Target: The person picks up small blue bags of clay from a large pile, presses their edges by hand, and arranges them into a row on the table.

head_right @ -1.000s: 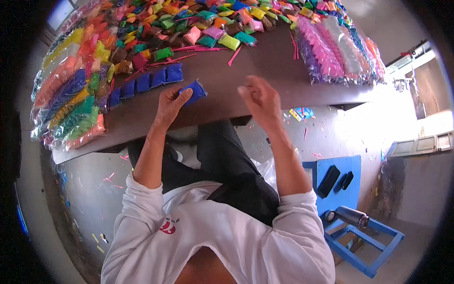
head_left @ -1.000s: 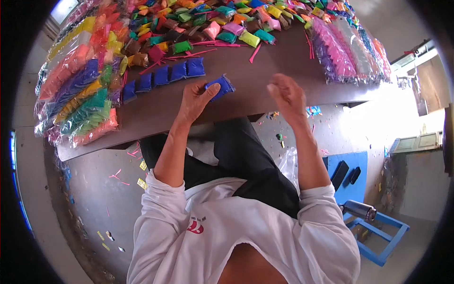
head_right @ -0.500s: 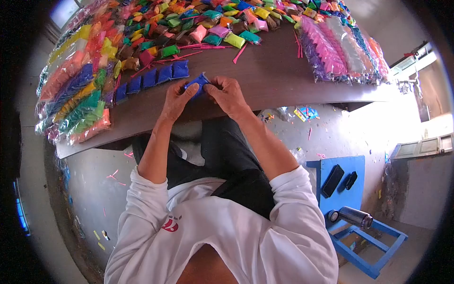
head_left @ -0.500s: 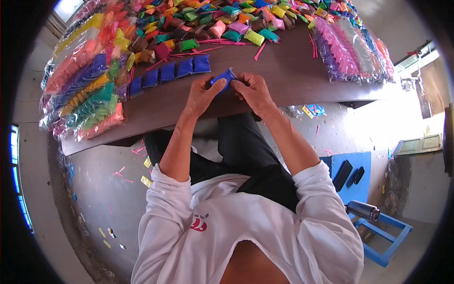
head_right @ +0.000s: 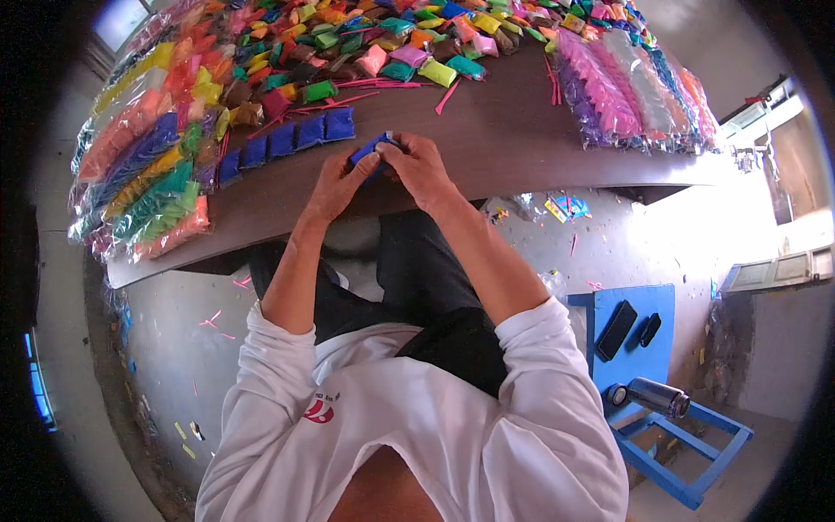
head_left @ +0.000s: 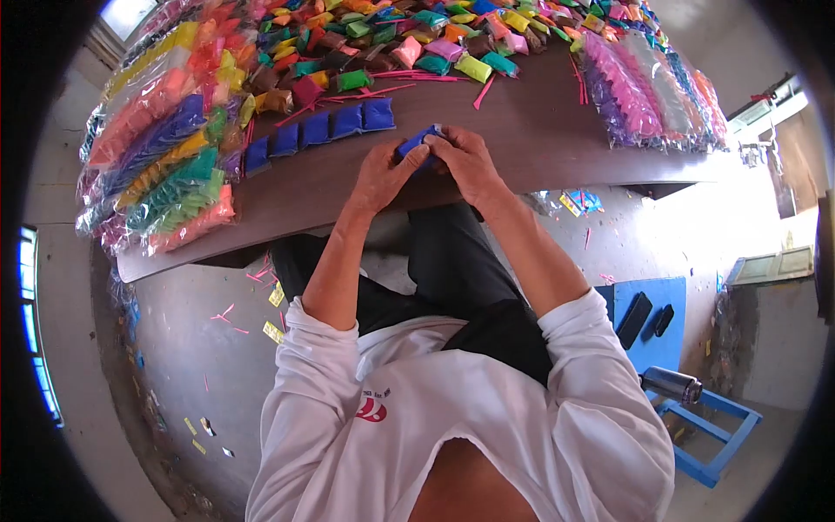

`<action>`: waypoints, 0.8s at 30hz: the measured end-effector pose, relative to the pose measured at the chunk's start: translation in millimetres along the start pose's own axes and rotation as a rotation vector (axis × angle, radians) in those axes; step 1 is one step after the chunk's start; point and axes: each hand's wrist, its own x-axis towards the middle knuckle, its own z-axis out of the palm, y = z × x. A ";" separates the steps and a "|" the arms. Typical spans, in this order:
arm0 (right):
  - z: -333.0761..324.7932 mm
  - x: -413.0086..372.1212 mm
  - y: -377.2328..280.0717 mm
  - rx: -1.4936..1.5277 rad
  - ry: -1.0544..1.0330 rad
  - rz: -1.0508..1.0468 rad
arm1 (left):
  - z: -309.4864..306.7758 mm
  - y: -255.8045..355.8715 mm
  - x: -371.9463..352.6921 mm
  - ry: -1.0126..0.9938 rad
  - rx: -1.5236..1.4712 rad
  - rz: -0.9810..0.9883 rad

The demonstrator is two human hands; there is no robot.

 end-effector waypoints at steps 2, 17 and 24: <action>1.7 -0.9 1.3 0.004 0.053 0.007 | 1.5 6.3 -3.4 0.012 -0.085 0.010; -9.2 2.0 4.5 0.121 -0.141 0.038 | -2.3 5.6 -6.6 0.046 -0.012 0.046; -7.1 5.4 -12.3 0.169 -0.190 0.149 | -4.7 13.0 -7.9 0.001 -0.144 -0.019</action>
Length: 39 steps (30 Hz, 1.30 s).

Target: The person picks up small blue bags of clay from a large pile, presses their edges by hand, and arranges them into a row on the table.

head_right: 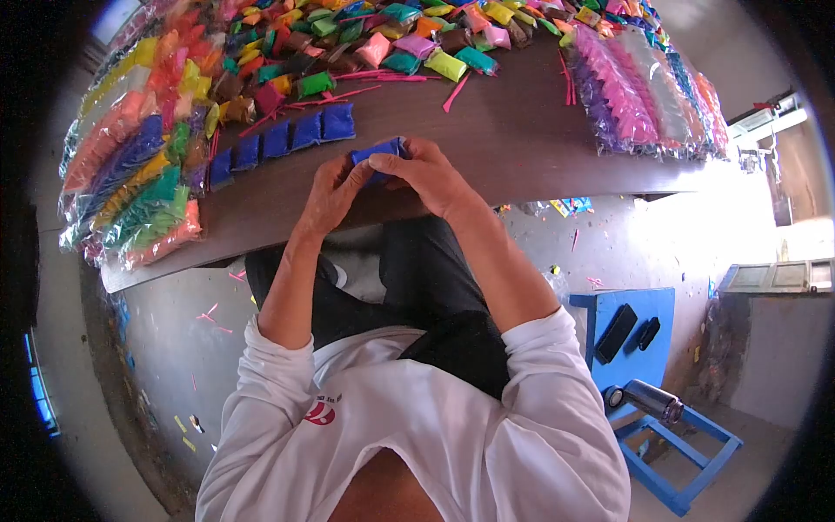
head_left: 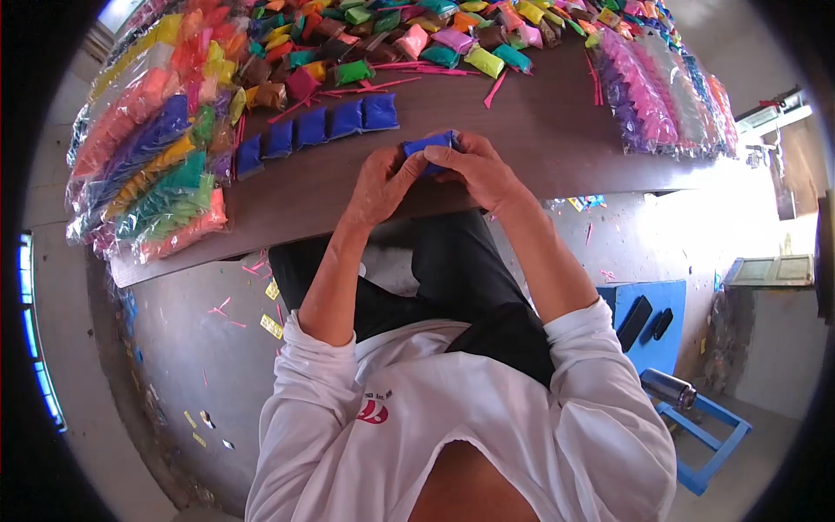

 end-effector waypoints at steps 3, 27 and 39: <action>-1.2 1.5 3.7 -0.009 -0.016 -0.007 | 3.0 -10.6 2.6 -0.003 -0.036 0.064; -5.0 -7.1 9.0 -0.145 0.010 -0.092 | -3.5 -13.3 0.2 -0.013 -0.166 -0.079; -2.2 -6.2 21.1 -0.219 -0.001 -0.137 | 0.4 -3.4 -0.6 0.033 -0.211 -0.079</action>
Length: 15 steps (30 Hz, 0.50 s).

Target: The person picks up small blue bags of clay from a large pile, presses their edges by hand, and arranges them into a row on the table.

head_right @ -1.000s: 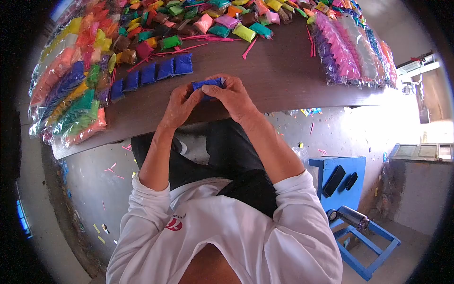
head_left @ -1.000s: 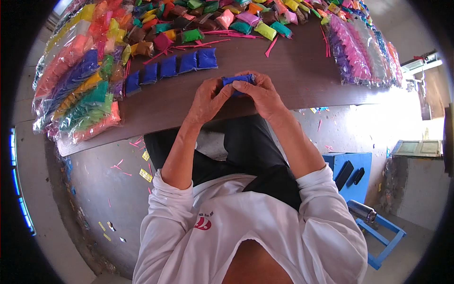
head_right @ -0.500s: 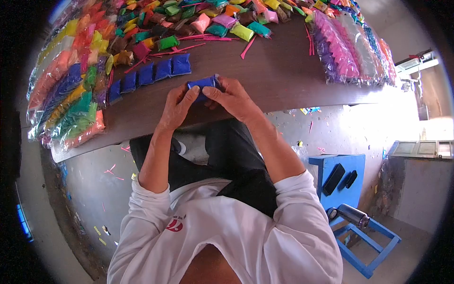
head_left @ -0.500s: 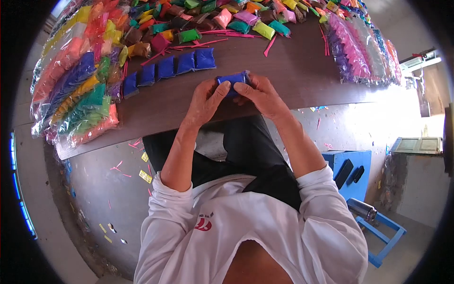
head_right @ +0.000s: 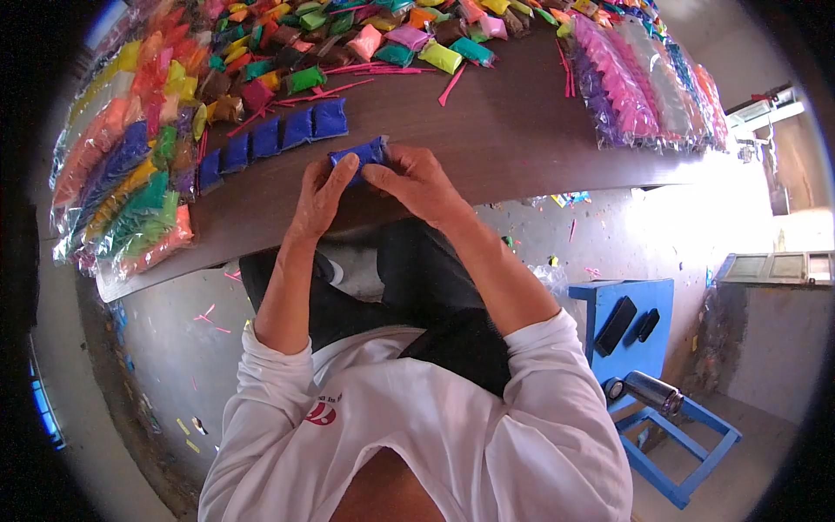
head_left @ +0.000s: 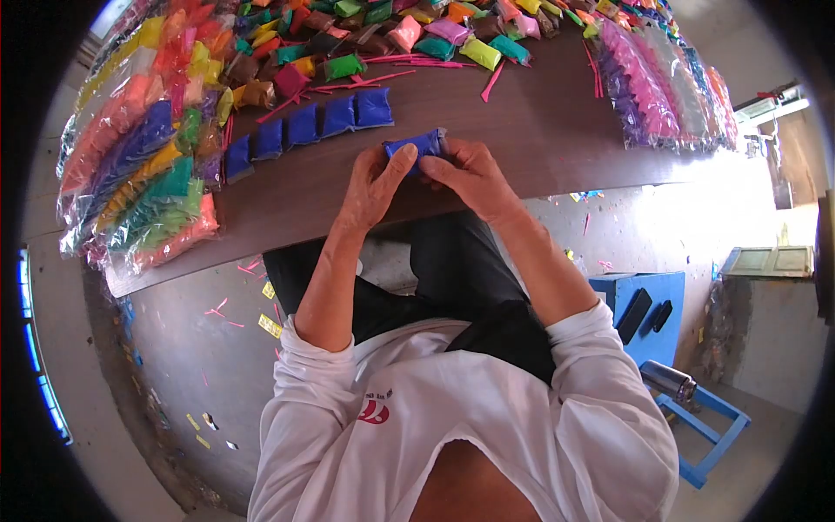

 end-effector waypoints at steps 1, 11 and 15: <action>-2.5 -1.8 -0.7 0.064 -0.022 0.011 | -1.4 -0.3 -0.1 -0.010 0.033 -0.025; -7.9 1.5 -1.5 0.449 0.075 0.135 | -0.2 1.2 1.4 0.042 0.012 0.059; -6.7 2.2 -3.8 0.391 0.094 0.146 | 1.8 -0.3 1.2 0.052 0.029 0.068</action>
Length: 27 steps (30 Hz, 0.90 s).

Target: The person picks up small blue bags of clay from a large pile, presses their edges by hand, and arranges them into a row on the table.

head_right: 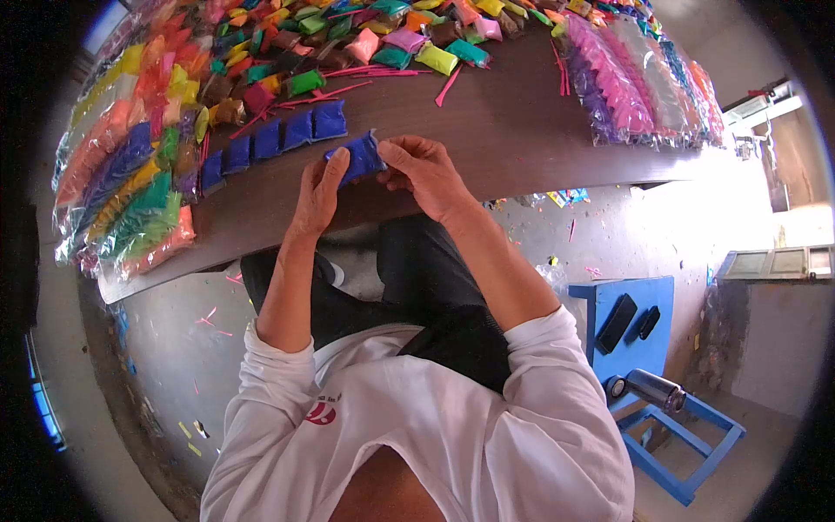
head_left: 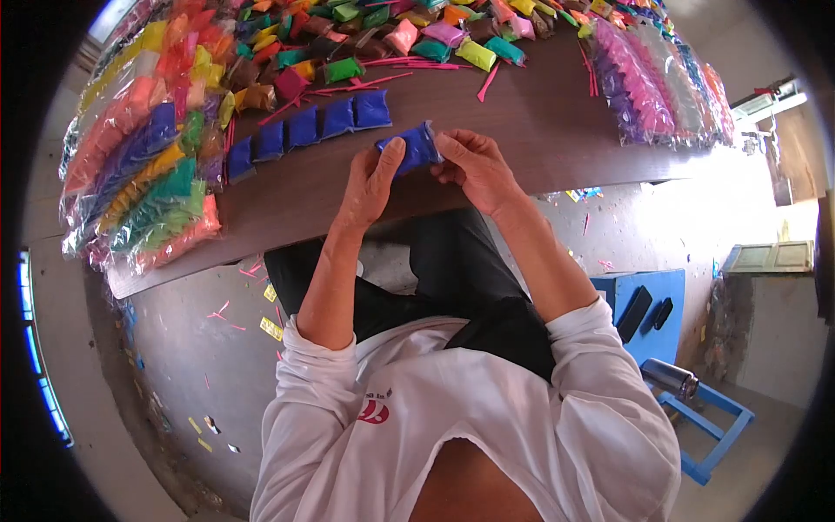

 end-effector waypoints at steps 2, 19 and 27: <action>-0.4 -0.3 0.1 0.024 0.000 -0.001 | 0.9 2.3 -0.4 -0.001 -0.004 0.010; -2.9 1.7 -14.9 -0.091 0.025 0.043 | -5.1 -5.1 0.5 -0.030 0.074 -0.106; -8.2 3.3 -9.7 -0.030 -0.043 0.028 | 3.0 1.8 -0.5 0.024 0.045 0.012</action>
